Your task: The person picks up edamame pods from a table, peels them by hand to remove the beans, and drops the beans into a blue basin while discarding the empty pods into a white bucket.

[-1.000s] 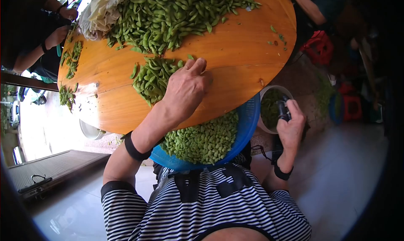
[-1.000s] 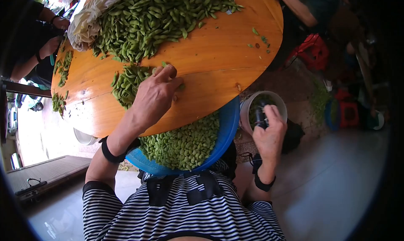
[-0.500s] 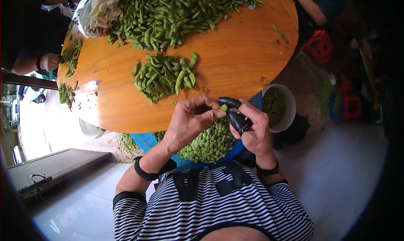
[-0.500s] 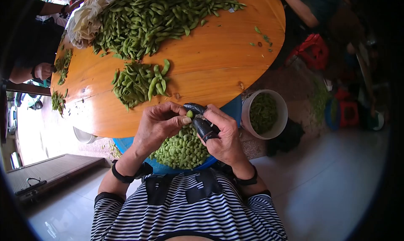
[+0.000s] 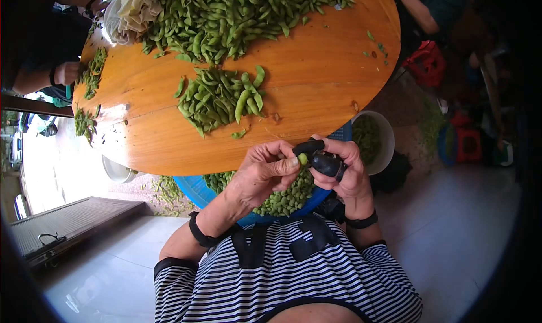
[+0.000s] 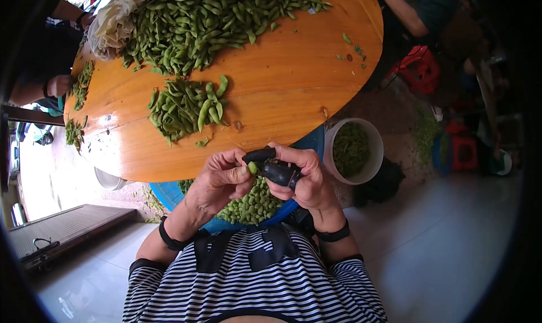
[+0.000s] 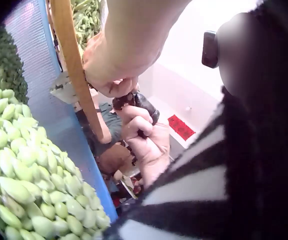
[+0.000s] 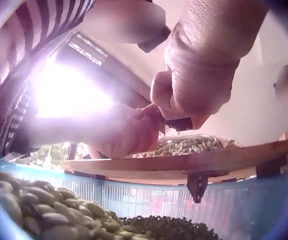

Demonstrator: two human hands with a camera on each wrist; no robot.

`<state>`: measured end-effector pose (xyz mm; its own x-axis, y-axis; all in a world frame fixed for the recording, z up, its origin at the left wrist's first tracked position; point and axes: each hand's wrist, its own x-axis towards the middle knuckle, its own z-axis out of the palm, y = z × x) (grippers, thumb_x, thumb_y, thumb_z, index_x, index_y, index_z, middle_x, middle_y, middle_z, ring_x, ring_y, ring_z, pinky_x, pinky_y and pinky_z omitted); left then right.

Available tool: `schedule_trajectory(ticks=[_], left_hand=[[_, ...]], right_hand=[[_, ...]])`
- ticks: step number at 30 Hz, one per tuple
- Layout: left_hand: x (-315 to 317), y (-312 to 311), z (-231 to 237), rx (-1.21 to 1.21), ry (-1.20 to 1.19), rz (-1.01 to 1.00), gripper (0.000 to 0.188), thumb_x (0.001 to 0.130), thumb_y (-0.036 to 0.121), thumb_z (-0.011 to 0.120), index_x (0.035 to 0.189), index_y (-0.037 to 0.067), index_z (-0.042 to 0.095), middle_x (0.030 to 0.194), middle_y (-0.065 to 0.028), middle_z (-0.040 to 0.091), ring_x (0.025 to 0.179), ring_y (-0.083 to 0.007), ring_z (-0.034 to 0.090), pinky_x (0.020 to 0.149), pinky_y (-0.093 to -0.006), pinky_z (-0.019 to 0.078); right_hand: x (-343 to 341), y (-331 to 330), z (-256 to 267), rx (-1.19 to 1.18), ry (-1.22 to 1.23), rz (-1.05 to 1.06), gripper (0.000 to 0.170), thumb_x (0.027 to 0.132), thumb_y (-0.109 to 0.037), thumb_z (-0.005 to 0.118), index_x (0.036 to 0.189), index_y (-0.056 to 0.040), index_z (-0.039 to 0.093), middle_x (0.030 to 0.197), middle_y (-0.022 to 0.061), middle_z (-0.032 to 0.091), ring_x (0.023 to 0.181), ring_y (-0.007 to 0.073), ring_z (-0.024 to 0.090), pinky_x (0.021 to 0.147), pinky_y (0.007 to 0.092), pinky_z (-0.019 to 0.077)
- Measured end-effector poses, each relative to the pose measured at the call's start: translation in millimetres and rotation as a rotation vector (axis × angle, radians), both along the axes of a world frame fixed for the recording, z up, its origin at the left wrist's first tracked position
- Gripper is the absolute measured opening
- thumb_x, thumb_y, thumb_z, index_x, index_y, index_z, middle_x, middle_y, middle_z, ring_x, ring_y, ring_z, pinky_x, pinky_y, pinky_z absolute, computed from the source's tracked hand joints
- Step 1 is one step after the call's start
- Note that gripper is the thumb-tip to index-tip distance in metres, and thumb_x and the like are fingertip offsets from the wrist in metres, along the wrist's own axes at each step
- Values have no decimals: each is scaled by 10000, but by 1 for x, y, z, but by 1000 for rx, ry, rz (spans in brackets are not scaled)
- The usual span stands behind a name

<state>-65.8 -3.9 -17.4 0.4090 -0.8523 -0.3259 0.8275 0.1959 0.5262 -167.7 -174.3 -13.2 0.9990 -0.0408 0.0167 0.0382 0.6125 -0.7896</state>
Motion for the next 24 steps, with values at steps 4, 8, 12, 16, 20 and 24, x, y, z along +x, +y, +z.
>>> schedule_trajectory(ticks=[4, 8, 12, 16, 20, 24], left_hand=[[-5, -2, -2, -137, 95, -10, 89, 878, 122, 677, 905, 57, 624, 705, -20, 587, 517, -104, 463, 446, -225, 304], [-3, -4, 4, 274, -829, 106, 125, 902, 149, 661, 936, 34, 625, 713, -25, 592, 552, -104, 506, 477, -231, 364], [-7, 0, 9, 384, -1066, 102, 170, 934, 163, 626, 992, 3, 614, 723, -30, 605, 601, -83, 551, 516, -221, 420], [-2, 0, 22, 317, -514, -34, 162, 941, 160, 615, 971, 3, 596, 715, -24, 609, 607, -71, 555, 511, -208, 423], [0, 0, 14, 308, -507, -41, 158, 954, 165, 594, 928, 9, 580, 726, -28, 612, 609, -79, 560, 508, -215, 434], [0, 0, 11, 246, -466, -35, 158, 961, 163, 579, 925, 10, 583, 746, -39, 615, 608, -89, 557, 511, -221, 435]], right_hand=[[-2, 3, 18, 26, 186, -44, 390, 846, 34, 418, 1181, -1, 616, 607, 1, 434, 501, 54, 362, 467, 205, 306], [-1, 5, 28, -1028, 65, -193, 303, 635, 56, 555, 937, 24, 565, 771, 89, 434, 635, 209, 487, 529, 305, 386], [-2, 26, 38, -1393, -18, -388, 415, 573, 72, 602, 983, 14, 571, 882, 130, 450, 734, 327, 539, 656, 379, 465], [-2, 29, 35, -1419, -15, -444, 363, 572, 35, 625, 929, 30, 559, 901, 174, 493, 767, 363, 557, 652, 387, 472], [0, 19, 24, -1341, -53, -398, 369, 589, 19, 614, 956, 32, 580, 886, 155, 481, 750, 333, 554, 652, 367, 470], [6, 16, 25, -1207, -76, -419, 329, 618, 16, 586, 946, 34, 611, 824, 124, 471, 709, 281, 542, 614, 338, 454]])
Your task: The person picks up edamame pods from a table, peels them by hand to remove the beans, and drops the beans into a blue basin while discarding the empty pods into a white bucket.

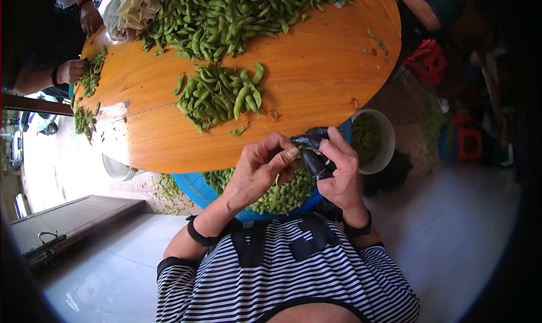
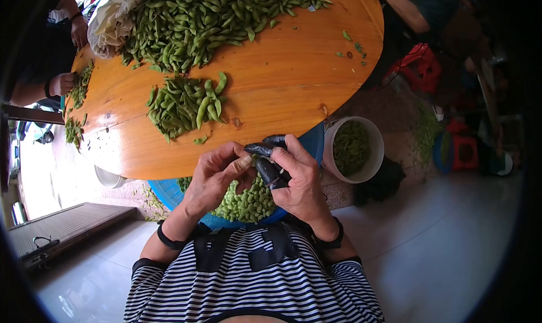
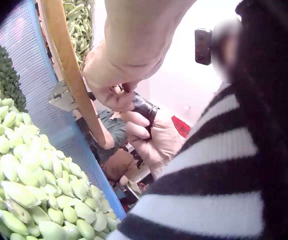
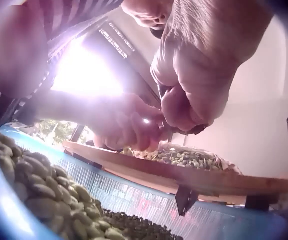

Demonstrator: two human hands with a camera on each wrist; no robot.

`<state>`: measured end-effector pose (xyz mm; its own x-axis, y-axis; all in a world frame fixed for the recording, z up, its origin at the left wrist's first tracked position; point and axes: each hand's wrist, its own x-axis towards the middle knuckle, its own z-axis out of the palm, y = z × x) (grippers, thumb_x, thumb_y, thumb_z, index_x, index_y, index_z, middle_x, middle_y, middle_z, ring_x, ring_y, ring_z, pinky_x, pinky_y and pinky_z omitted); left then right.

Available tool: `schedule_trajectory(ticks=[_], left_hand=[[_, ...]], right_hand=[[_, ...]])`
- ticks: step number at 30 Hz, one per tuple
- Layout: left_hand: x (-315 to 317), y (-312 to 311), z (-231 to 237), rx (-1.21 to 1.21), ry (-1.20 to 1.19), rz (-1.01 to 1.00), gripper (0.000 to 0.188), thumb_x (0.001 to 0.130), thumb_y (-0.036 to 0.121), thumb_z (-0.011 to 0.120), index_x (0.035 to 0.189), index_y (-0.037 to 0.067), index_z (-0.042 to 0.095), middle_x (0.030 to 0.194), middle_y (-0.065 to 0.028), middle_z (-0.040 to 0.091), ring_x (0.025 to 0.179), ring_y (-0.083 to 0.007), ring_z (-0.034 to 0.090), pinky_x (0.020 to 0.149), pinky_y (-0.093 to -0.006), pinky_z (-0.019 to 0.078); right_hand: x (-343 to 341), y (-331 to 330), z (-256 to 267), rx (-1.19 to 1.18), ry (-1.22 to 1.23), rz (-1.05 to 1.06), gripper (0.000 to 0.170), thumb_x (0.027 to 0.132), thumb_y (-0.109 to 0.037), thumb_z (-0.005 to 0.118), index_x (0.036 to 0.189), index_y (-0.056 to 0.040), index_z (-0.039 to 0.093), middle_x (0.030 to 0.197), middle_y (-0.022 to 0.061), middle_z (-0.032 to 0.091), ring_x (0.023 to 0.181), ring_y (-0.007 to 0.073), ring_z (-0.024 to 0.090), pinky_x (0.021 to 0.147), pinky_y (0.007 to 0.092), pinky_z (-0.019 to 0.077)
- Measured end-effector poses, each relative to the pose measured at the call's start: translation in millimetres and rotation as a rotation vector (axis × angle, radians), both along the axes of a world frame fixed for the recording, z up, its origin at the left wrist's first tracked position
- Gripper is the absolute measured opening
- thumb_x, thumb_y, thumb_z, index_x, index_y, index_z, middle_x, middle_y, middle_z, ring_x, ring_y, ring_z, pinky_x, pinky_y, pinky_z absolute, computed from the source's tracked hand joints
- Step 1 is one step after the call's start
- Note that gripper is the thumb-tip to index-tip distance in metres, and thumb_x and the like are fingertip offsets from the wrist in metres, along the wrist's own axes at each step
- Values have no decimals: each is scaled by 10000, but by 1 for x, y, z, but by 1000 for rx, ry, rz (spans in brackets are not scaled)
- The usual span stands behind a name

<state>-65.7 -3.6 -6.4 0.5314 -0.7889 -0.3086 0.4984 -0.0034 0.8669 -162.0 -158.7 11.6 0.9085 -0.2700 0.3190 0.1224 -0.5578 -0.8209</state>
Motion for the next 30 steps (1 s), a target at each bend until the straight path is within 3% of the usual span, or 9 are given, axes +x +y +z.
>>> schedule_trajectory(ticks=[6, 13, 19, 21, 24, 27, 28, 30], left_hand=[[-6, -3, -6, -75, 31, 68, 127, 955, 132, 581, 954, 6, 593, 754, -51, 624, 620, -112, 585, 504, -228, 442], [-9, -3, -1, -111, 135, 205, 94, 938, 84, 594, 968, -6, 594, 770, -69, 638, 609, -121, 610, 466, -233, 455], [-15, 1, 3, 50, -232, 214, 68, 942, 15, 556, 967, -35, 593, 705, -59, 627, 549, -105, 598, 471, -227, 468], [-18, 4, 1, 68, -359, 133, 154, 983, 21, 467, 1061, -70, 564, 843, -88, 625, 635, -134, 622, 524, -259, 531], [-20, 8, -7, 53, -382, 75, 193, 994, 8, 411, 1091, -88, 548, 880, -91, 619, 666, -148, 631, 576, -273, 554], [-13, 8, 6, 16, -182, -14, 196, 1003, 42, 426, 1083, -85, 552, 874, -92, 623, 726, -152, 641, 644, -289, 556], [-11, 7, 7, -7, -103, -55, 193, 1002, 53, 444, 1063, -82, 567, 882, -99, 627, 758, -156, 647, 666, -300, 555], [-6, 9, 10, 11, -179, -124, 160, 968, 53, 508, 1039, -63, 592, 906, -106, 633, 771, -164, 652, 681, -304, 548]], right_hand=[[0, 1, 0, 96, 38, -12, 302, 624, 70, 580, 923, 48, 608, 779, 113, 487, 674, 261, 542, 593, 322, 448], [-1, 10, -3, -1, 60, -71, 259, 635, 96, 587, 890, 56, 579, 778, 125, 469, 657, 278, 527, 573, 320, 434], [0, 22, 4, -258, -61, -111, 311, 598, 68, 656, 890, 13, 563, 806, 138, 455, 678, 312, 539, 585, 381, 460], [-3, 26, 0, -244, -69, -88, 321, 588, 68, 663, 888, 15, 561, 818, 141, 459, 676, 313, 541, 587, 379, 462], [-1, 25, -4, -216, -100, -74, 347, 577, 46, 663, 913, 19, 579, 814, 140, 470, 653, 315, 535, 584, 378, 459], [3, 5, -2, 48, 2, 70, 349, 652, -4, 611, 999, 26, 625, 735, 107, 483, 626, 269, 536, 556, 344, 435], [0, 3, -3, 351, 168, 51, 372, 688, 12, 547, 1048, 32, 638, 721, 62, 539, 592, 161, 526, 527, 287, 420], [-8, -2, 1, 913, 238, 36, 432, 703, 22, 463, 1098, 50, 635, 726, 21, 574, 564, 70, 488, 500, 218, 394]])
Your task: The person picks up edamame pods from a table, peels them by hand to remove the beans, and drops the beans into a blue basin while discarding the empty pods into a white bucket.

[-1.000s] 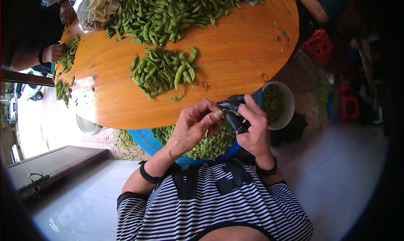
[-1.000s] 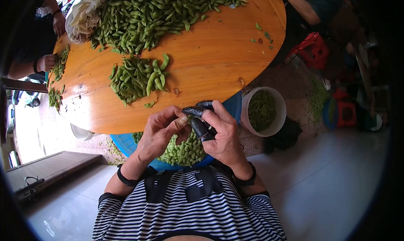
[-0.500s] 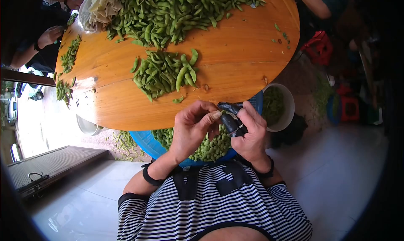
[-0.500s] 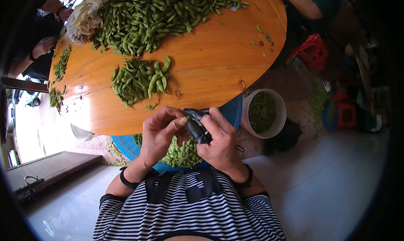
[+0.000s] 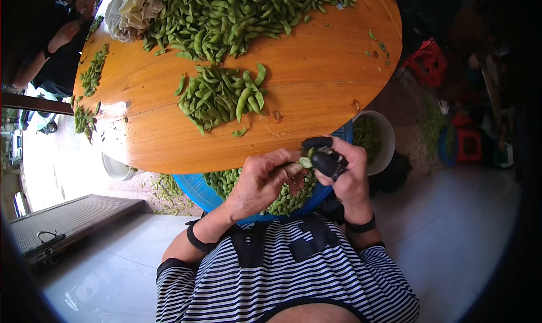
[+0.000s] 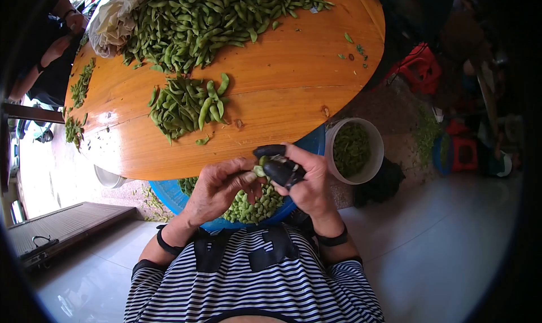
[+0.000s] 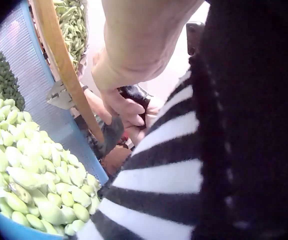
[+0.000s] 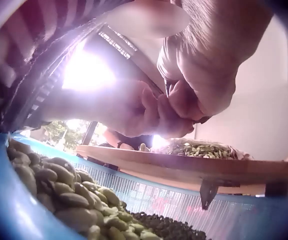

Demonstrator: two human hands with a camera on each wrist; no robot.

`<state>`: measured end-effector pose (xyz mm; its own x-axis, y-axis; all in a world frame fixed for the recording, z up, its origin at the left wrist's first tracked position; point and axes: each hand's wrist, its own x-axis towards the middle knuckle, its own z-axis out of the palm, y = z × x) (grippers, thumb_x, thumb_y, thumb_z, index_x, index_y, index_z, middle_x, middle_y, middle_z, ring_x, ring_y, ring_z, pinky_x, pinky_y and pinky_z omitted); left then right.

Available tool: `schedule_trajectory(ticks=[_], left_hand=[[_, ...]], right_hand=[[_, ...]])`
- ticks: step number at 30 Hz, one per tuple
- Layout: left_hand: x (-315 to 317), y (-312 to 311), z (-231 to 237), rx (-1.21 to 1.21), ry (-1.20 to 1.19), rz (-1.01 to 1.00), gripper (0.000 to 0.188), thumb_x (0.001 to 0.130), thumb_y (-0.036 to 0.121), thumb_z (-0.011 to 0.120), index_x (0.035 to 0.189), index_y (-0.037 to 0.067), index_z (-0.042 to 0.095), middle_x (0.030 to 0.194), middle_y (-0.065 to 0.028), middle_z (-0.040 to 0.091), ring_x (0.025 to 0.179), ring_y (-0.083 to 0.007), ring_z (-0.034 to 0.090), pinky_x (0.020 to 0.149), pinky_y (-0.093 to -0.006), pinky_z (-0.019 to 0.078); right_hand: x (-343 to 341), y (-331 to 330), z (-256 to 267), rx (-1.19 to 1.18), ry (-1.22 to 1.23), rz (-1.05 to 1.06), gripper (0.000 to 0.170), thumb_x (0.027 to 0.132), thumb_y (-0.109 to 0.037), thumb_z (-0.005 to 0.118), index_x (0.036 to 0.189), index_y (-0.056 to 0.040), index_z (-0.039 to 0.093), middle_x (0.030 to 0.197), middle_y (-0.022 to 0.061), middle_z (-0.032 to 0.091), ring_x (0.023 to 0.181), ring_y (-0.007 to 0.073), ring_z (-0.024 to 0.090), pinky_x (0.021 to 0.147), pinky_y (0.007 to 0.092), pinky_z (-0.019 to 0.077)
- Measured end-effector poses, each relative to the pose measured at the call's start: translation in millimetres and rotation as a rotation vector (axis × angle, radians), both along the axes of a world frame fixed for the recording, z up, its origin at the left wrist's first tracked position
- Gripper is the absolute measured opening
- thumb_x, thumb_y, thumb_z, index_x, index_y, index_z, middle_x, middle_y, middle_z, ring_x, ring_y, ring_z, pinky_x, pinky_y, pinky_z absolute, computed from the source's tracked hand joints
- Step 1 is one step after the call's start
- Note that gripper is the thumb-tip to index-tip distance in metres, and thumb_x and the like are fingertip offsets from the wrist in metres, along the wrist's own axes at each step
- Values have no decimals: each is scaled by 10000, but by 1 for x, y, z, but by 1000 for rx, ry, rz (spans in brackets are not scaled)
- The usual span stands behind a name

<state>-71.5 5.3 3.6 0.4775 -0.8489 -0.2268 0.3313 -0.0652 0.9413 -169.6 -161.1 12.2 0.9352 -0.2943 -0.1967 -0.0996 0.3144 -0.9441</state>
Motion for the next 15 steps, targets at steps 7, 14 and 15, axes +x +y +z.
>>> schedule_trajectory(ticks=[7, 14, 15], left_hand=[[27, 13, 18, 55, -859, 16, 257, 753, 22, 714, 1005, 39, 668, 971, -91, 640, 789, -276, 645, 689, -355, 523], [61, 8, 5, 571, -1376, 414, 203, 800, 42, 634, 1002, 48, 634, 848, -119, 569, 741, -327, 594, 621, -404, 481], [61, 7, 4, 574, -1361, 411, 197, 801, 58, 635, 997, 49, 640, 854, -121, 565, 752, -332, 593, 629, -417, 482]], right_hand=[[-72, -96, -5, -670, 314, -327, 200, 838, -93, 545, 947, 36, 652, 716, 57, 592, 554, 99, 536, 496, 241, 416], [-67, -104, 2, -1394, 483, -433, 315, 728, 55, 509, 1037, 36, 567, 907, 204, 550, 814, 421, 546, 753, 375, 464], [-61, -100, -2, -1406, 346, -431, 296, 708, 53, 503, 1000, 42, 549, 885, 203, 534, 802, 417, 542, 745, 369, 460]])
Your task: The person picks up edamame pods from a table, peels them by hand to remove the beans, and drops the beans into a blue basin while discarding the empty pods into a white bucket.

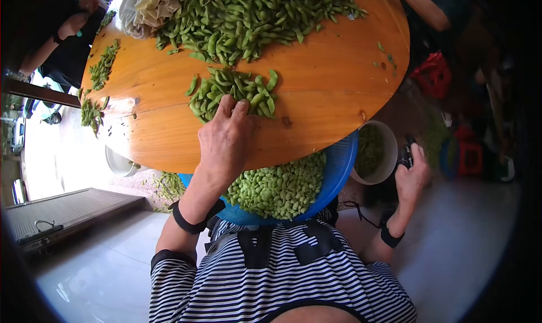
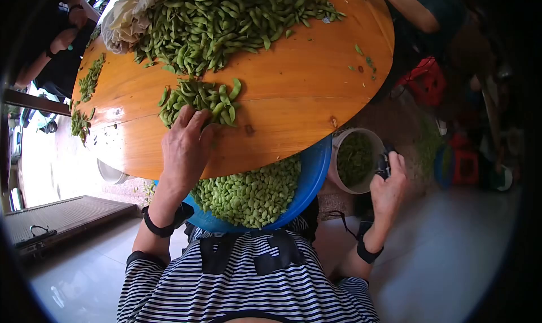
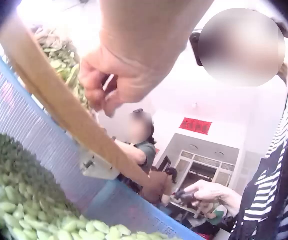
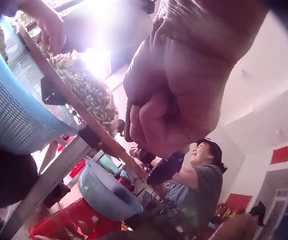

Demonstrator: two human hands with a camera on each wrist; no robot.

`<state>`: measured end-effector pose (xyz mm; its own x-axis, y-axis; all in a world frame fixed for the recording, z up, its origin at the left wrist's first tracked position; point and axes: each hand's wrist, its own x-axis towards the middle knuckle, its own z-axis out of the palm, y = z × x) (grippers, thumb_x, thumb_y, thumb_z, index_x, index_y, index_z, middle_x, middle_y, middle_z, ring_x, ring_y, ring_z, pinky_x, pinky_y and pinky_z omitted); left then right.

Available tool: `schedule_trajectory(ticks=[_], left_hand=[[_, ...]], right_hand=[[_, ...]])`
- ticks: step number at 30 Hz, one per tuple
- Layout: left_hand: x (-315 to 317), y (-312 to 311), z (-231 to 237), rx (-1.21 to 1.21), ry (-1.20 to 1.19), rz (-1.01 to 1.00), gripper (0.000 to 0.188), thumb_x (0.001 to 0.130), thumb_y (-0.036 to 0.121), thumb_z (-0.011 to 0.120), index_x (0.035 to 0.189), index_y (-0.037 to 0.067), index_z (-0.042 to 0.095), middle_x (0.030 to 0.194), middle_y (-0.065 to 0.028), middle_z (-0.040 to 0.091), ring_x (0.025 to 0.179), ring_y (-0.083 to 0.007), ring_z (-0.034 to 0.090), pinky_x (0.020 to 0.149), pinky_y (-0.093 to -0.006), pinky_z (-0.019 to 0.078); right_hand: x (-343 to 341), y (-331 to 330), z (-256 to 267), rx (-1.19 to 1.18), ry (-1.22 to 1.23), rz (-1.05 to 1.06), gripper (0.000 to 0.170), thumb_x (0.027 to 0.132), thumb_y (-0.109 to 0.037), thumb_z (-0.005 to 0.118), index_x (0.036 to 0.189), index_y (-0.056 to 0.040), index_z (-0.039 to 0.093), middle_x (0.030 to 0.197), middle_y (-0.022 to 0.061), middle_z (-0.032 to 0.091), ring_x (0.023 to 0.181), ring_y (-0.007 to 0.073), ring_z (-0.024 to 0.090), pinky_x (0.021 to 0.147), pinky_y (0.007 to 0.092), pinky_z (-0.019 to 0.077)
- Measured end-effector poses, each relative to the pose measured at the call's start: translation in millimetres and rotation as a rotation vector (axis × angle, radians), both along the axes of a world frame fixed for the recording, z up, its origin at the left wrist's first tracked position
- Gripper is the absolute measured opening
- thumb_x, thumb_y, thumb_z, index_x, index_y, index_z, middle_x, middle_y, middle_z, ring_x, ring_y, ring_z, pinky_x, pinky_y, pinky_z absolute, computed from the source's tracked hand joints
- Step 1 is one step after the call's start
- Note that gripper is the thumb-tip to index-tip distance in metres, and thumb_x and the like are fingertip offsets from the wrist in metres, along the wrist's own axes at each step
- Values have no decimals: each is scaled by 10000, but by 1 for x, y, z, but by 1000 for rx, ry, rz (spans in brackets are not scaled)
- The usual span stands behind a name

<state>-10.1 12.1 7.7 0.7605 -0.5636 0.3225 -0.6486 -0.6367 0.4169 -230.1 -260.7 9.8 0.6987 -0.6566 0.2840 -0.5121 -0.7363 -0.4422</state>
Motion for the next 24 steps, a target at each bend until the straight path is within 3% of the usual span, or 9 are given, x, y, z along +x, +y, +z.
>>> schedule_trajectory(ticks=[2, 5, 7, 9, 10, 13, 17, 19, 24], left_hand=[[2, 0, -7, -60, 4, 8, 205, 800, 54, 642, 1005, 50, 643, 850, -115, 571, 727, -303, 596, 616, -390, 484], [4, 5, -4, -183, 104, -9, 191, 828, 57, 647, 1019, 46, 647, 843, -90, 604, 642, -212, 582, 563, -317, 469], [-3, 5, 4, -250, 205, -37, 171, 857, 63, 645, 1026, 40, 649, 840, -71, 630, 582, -150, 566, 522, -271, 452], [-19, 2, 14, -662, 1129, -81, 121, 905, 80, 635, 1019, 46, 658, 782, 6, 610, 555, -77, 481, 481, -217, 379], [-26, 0, 18, -672, 1223, -135, 128, 953, 114, 592, 1027, 25, 647, 789, 29, 613, 560, -12, 437, 479, -174, 342], [-40, -5, 1, -816, 1368, -164, 121, 948, 104, 598, 1001, 0, 632, 783, 11, 632, 551, -20, 446, 474, -178, 348], [-54, -11, -14, -886, 1215, -174, 81, 926, 65, 615, 956, -9, 622, 784, -30, 657, 553, -69, 511, 498, -210, 409], [-57, -11, -16, -661, 776, -155, 55, 890, 15, 633, 923, -19, 605, 770, -85, 660, 597, -133, 586, 553, -252, 468], [-54, -9, -16, -637, 422, -265, 40, 885, -17, 618, 915, -17, 592, 722, -102, 633, 610, -162, 606, 538, -274, 462]], right_hand=[[17, 16, 1, 97, -102, 118, 259, 650, 55, 487, 908, 43, 510, 814, 200, 495, 733, 416, 486, 710, 361, 454], [41, 49, -7, 533, -261, 278, 298, 600, 4, 428, 872, 22, 547, 709, 57, 472, 640, 138, 464, 587, 267, 403], [60, 79, 11, 801, -196, 288, 335, 640, 29, 388, 906, 30, 591, 690, 29, 563, 587, 80, 507, 550, 217, 431], [70, 94, 15, 1024, -212, 412, 308, 712, 39, 395, 933, 33, 610, 676, 29, 572, 571, 59, 514, 517, 197, 417], [73, 95, 13, 1118, -208, 476, 285, 728, 30, 406, 931, 33, 606, 661, 25, 562, 557, 53, 500, 502, 195, 403], [77, 100, 4, 1310, -218, 546, 247, 761, -12, 417, 926, 50, 591, 615, 9, 512, 515, 41, 437, 464, 194, 362], [78, 101, 0, 1545, -302, 557, 263, 766, -49, 413, 931, 75, 578, 610, -4, 479, 508, 37, 397, 458, 193, 352], [78, 102, -1, 1593, -318, 550, 269, 768, -59, 413, 932, 81, 575, 610, -6, 472, 506, 36, 389, 457, 193, 351], [79, 108, 3, 1277, -288, 522, 290, 786, -21, 389, 968, 78, 592, 616, 0, 474, 508, 35, 399, 455, 200, 339]])
